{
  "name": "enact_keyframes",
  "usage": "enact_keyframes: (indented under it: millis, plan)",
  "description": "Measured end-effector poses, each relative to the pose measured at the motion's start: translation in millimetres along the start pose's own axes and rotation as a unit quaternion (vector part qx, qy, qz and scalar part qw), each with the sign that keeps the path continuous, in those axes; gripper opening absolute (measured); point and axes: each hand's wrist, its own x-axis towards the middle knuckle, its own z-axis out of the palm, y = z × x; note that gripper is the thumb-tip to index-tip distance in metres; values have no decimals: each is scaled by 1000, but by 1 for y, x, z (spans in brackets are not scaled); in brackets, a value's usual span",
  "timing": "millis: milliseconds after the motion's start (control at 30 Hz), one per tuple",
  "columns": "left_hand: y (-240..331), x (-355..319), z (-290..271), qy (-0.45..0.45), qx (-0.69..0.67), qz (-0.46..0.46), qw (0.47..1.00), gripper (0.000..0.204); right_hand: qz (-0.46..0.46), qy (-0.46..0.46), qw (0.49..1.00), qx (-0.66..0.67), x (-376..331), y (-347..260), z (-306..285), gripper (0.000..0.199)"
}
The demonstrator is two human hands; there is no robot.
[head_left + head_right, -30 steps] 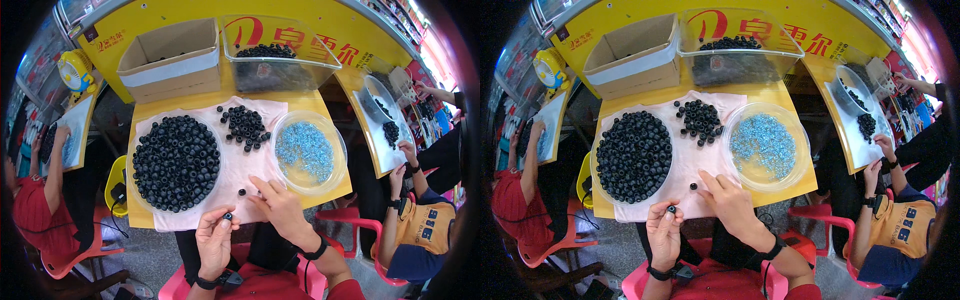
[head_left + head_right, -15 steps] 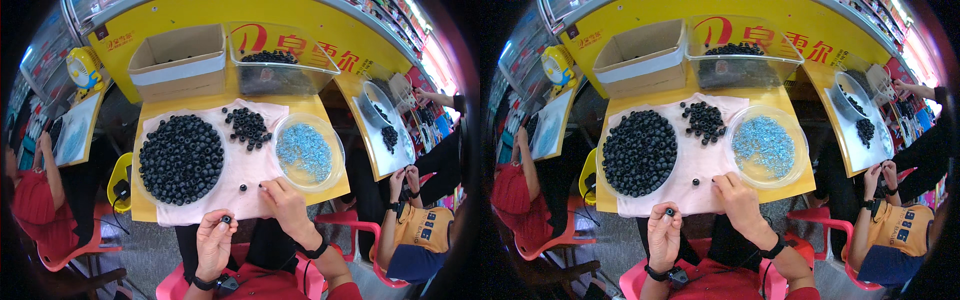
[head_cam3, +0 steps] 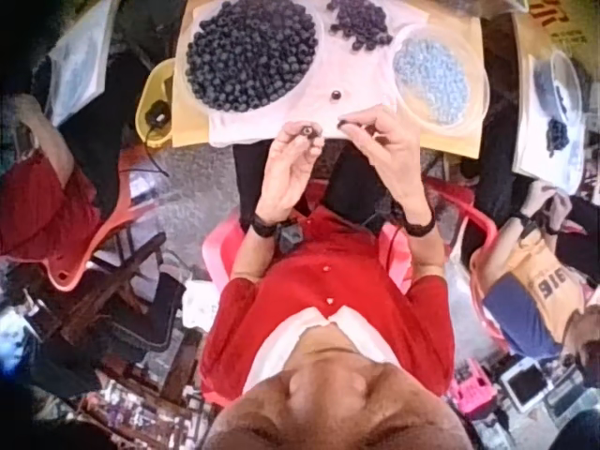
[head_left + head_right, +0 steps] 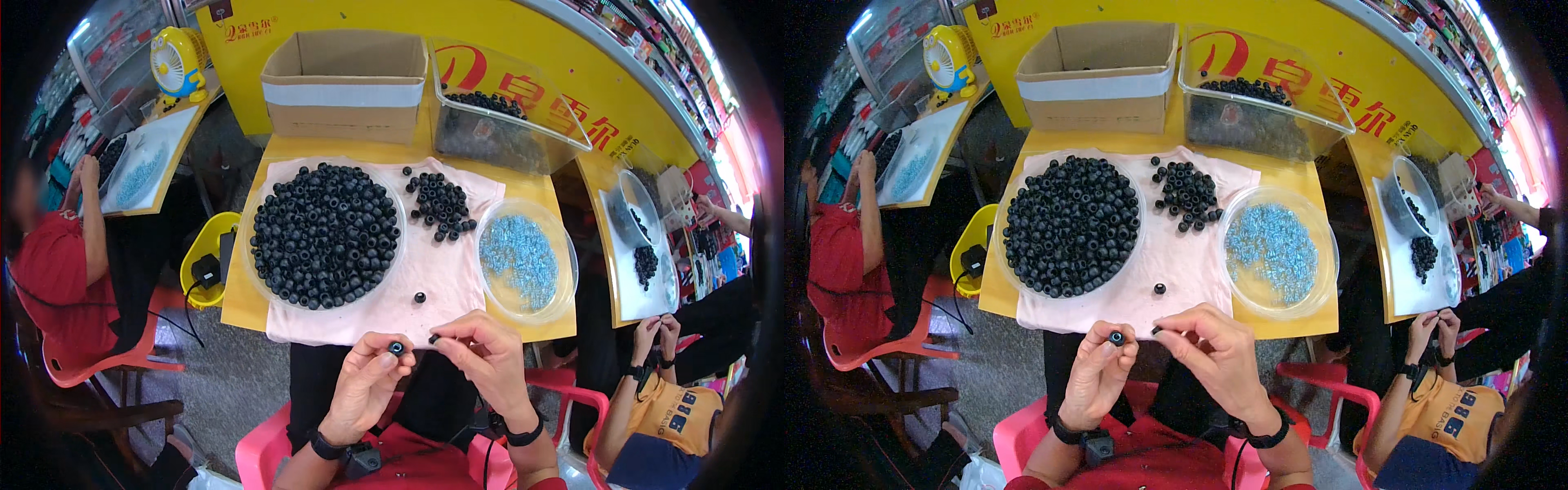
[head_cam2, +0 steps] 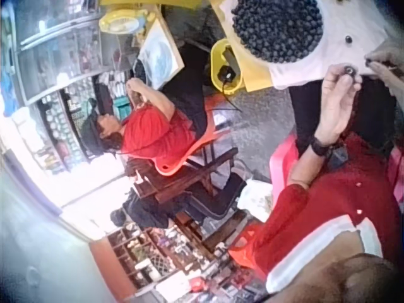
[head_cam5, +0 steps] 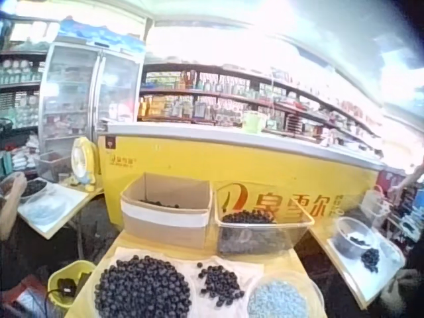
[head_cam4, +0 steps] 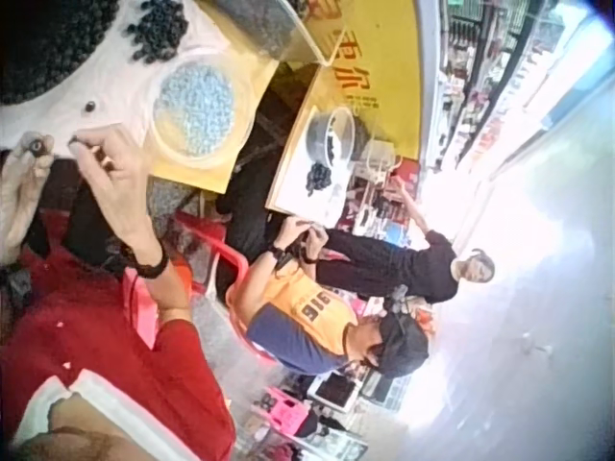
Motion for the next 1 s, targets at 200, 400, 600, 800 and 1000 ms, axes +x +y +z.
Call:
enact_keyframes:
  millis: [200,400,600,800,1000]
  plan:
    - [-2,0,2,-26,70,3,997,17,-75,-17,994,76,0,-12,-1,14]
    - [-2,-1,8,-16,95,18,995,19,-82,-26,995,49,0,-15,1,15]
    - [-4,-2,8,-15,107,22,994,19,-130,-24,991,24,0,-11,5,17]
    - [-6,-6,8,-6,78,9,997,17,-121,-28,992,35,-3,-14,5,17]
    - [-1,-7,8,-6,15,-61,998,16,-211,-24,973,-96,-1,-19,2,25]
